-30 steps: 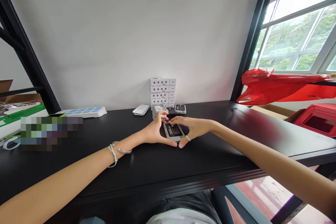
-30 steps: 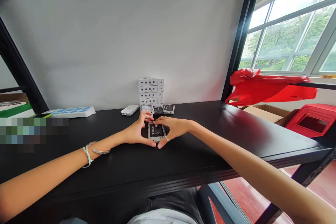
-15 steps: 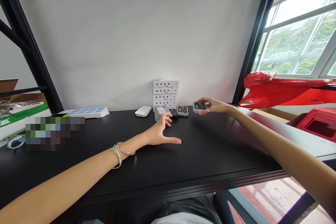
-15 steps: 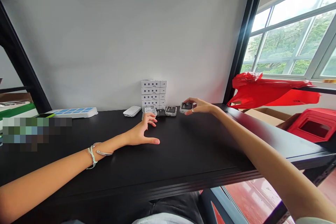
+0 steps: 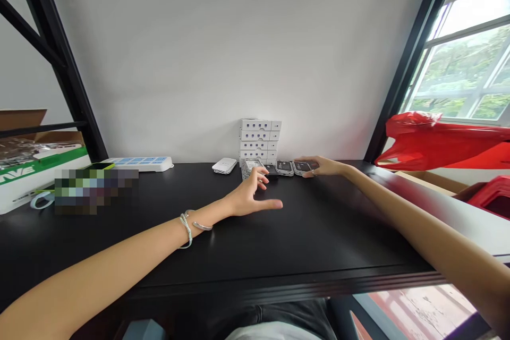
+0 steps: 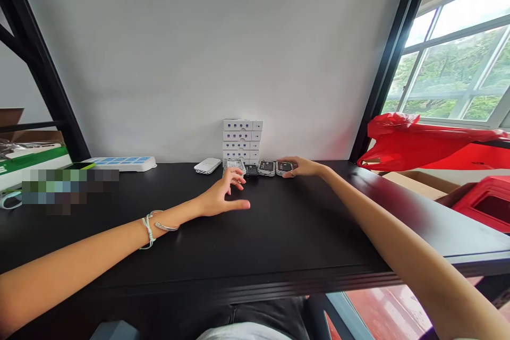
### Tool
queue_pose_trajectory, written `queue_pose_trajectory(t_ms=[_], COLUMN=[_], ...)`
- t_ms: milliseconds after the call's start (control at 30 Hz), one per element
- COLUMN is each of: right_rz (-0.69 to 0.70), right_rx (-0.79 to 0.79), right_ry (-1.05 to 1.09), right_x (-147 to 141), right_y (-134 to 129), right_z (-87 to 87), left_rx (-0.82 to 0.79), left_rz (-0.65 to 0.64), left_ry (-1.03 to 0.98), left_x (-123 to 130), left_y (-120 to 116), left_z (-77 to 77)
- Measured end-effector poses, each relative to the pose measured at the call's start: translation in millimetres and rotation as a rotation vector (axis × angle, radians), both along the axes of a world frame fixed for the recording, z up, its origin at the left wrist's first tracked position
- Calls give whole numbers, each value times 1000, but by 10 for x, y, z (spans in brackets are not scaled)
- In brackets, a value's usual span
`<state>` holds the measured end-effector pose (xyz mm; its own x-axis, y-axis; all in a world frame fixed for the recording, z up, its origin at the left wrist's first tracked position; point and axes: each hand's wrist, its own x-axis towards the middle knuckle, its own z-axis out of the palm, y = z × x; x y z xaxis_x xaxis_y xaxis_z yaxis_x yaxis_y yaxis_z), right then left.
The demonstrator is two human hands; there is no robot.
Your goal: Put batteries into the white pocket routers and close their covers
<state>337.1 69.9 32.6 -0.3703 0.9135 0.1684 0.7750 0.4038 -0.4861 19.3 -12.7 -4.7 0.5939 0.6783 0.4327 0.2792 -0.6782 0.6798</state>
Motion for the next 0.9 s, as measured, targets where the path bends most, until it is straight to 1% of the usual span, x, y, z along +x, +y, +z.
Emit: queue_pose_trajectory(t_ms=[67, 133, 167, 233, 333, 367, 433, 500, 567, 633, 667, 733, 800, 867, 900], right_rz=[-39, -81, -65, -57, -183, -209, -201, -153, -104, -65, -45, -9, -4, -20, -22], right_rx=[60, 130, 155, 152, 174, 183, 196, 211, 229, 235, 233, 216, 182, 148, 125], right_ry=[66, 95, 59, -42, -156, -172, -173, -142, -100, -68, -59, -35, -9, 3, 1], right_x=[-206, -529, -717, -1096, -1523, -1603, -1664, -1619, -1514, -1397, -1345, -1264, -1215, -1186, -1172], right_y=[-104, -191, -220, -238, -191, -174, -176, -256, -425, -665, -799, -1068, -1296, -1436, -1461], right_z=[79, 145, 165, 169, 119, 101, 79, 78, 80, 54, 24, -72, -190, -272, -281], left_rx=[52, 87, 80, 36, -15, -17, -14, -10, 40, 148, 212, 304, 316, 260, 218], left_rz=[125, 269, 326, 402, 465, 477, 493, 508, 525, 496, 448, 300, 151, 39, -2], left_ry=[-158, -296, -341, -392, -410, -405, -393, -389, -369, -311, -266, -165, -47, 90, 156], left_x=[6, 0, -8, -27, -54, -60, -63, -58, -48, -37, -31, -18, -6, 3, 5], left_y=[10, 48, 74, 131, 190, 199, 201, 183, 145, 84, 46, -34, -100, -134, -138], left_z=[29, 47, 51, 49, 41, 40, 42, 45, 48, 49, 49, 52, 58, 65, 69])
